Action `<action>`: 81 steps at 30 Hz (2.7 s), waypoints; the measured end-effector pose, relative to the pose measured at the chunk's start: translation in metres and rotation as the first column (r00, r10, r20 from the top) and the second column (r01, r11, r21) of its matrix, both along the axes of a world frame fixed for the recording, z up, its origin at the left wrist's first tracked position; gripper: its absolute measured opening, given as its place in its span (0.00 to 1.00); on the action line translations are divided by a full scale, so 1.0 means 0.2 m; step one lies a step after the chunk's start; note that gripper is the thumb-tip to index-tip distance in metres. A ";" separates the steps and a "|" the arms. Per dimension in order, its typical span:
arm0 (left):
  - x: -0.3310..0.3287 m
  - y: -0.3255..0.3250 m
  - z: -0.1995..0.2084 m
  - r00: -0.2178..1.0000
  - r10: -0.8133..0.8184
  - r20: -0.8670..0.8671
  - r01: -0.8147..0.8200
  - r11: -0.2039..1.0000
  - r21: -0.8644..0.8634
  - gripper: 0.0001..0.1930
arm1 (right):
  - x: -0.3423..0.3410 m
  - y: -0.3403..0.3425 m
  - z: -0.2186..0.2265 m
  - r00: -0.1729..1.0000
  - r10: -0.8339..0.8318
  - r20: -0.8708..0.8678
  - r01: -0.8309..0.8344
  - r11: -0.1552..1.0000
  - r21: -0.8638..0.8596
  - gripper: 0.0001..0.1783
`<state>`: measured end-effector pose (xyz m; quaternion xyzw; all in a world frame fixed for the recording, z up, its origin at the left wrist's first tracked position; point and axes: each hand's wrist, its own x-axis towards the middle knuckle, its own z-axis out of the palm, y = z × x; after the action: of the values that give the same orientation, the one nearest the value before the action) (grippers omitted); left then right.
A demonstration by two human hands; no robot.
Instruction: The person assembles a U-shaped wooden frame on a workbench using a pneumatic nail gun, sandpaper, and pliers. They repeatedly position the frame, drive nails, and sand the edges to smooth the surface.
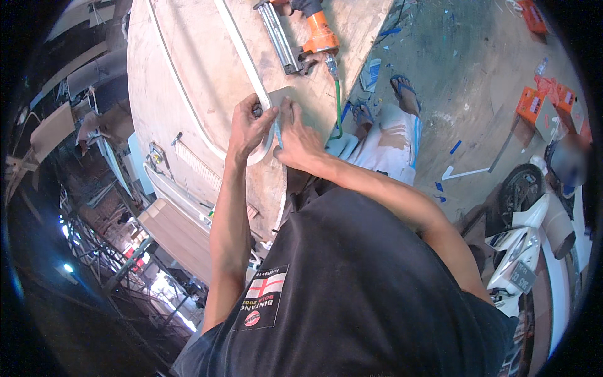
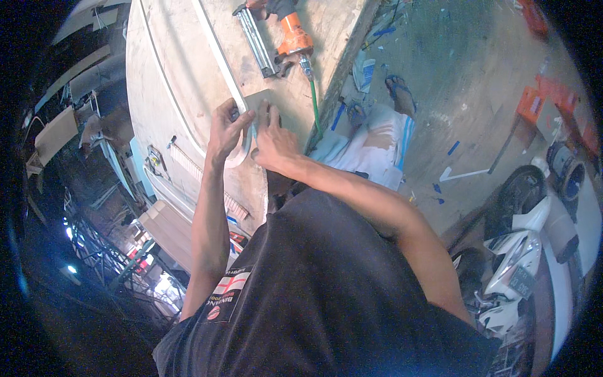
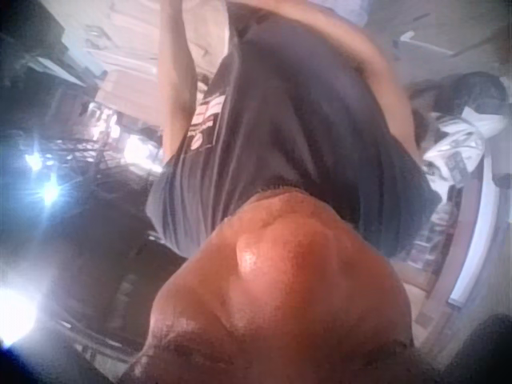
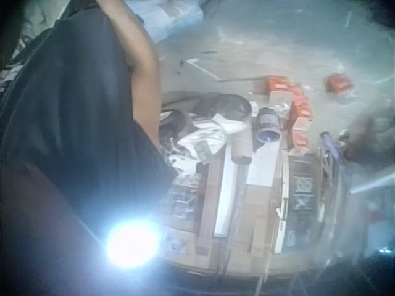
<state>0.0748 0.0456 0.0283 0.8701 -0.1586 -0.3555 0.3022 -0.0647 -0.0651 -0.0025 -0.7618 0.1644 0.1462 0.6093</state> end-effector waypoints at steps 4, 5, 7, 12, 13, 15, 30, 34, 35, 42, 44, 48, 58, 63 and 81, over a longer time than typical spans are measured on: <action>0.01 -0.01 0.00 0.999 -0.002 -0.037 -0.002 0.996 -0.092 0.14 | 0.00 0.04 -0.04 0.996 -0.082 0.039 0.080 0.995 0.053 0.63; 0.02 0.00 0.00 0.999 0.002 -0.051 -0.007 0.995 -0.098 0.14 | 0.00 0.05 -0.04 0.994 -0.095 0.054 0.092 0.994 0.062 0.63; 0.03 0.01 -0.01 0.997 0.007 -0.077 -0.016 0.993 -0.114 0.14 | 0.00 0.05 -0.05 0.992 -0.106 0.067 0.102 0.993 0.057 0.63; 0.04 -0.01 0.01 0.993 -0.004 -0.116 -0.009 0.993 -0.118 0.15 | 0.01 0.03 -0.04 0.994 -0.096 0.049 0.094 0.995 0.043 0.62; 0.04 0.00 0.01 0.992 -0.005 -0.127 -0.010 0.994 -0.113 0.15 | 0.00 0.04 -0.04 0.994 -0.097 0.057 0.095 0.995 0.034 0.62; 0.04 0.01 0.01 0.991 -0.019 -0.130 0.002 0.992 -0.129 0.15 | 0.00 0.05 -0.05 0.994 -0.093 0.058 0.091 0.995 0.037 0.62; -0.03 0.02 -0.01 0.994 0.080 -0.076 -0.092 0.981 -0.171 0.16 | 0.00 0.05 -0.09 0.993 -0.095 0.071 0.091 0.994 0.063 0.68; -0.10 0.11 -0.07 0.976 0.198 -0.092 -0.213 0.956 -0.201 0.14 | -0.01 0.02 -0.12 0.996 -0.048 0.081 0.042 0.996 0.079 0.75; -0.13 0.13 -0.09 0.963 0.248 -0.106 -0.268 0.921 -0.281 0.10 | -0.02 0.01 -0.13 0.997 -0.026 0.074 0.020 0.996 0.083 0.77; -0.26 0.19 -0.06 0.978 0.198 0.066 -0.175 0.952 -0.252 0.18 | -0.02 -0.16 -0.09 0.993 0.074 0.098 -0.080 0.995 0.067 0.76; -0.30 0.17 0.00 0.967 0.181 0.180 -0.151 0.974 -0.171 0.22 | -0.02 -0.19 -0.14 0.986 0.061 0.158 -0.049 0.996 -0.079 0.68; -0.37 0.19 0.06 0.941 0.115 0.318 -0.139 0.989 0.052 0.27 | 0.05 -0.30 -0.19 0.956 0.036 0.293 0.025 0.979 -0.203 0.50; -0.41 0.18 0.04 0.928 0.210 0.308 -0.215 0.976 -0.016 0.27 | 0.39 -0.41 -0.19 0.985 -0.011 0.171 -0.022 0.981 0.191 0.22; -0.34 0.09 0.04 0.923 0.275 0.269 -0.271 0.961 -0.053 0.26 | 0.43 -0.37 -0.19 0.999 -0.009 -0.040 0.031 0.804 0.594 0.22; -0.39 0.18 0.05 0.935 0.180 0.305 -0.196 0.980 0.023 0.26 | 0.45 -0.35 -0.22 0.994 0.076 0.075 -0.101 0.898 0.429 0.23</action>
<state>-0.0032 0.0811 0.0388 0.9330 -0.1093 -0.1921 0.2840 0.0259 -0.1358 -0.0466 -0.6183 0.0759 0.1852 0.7601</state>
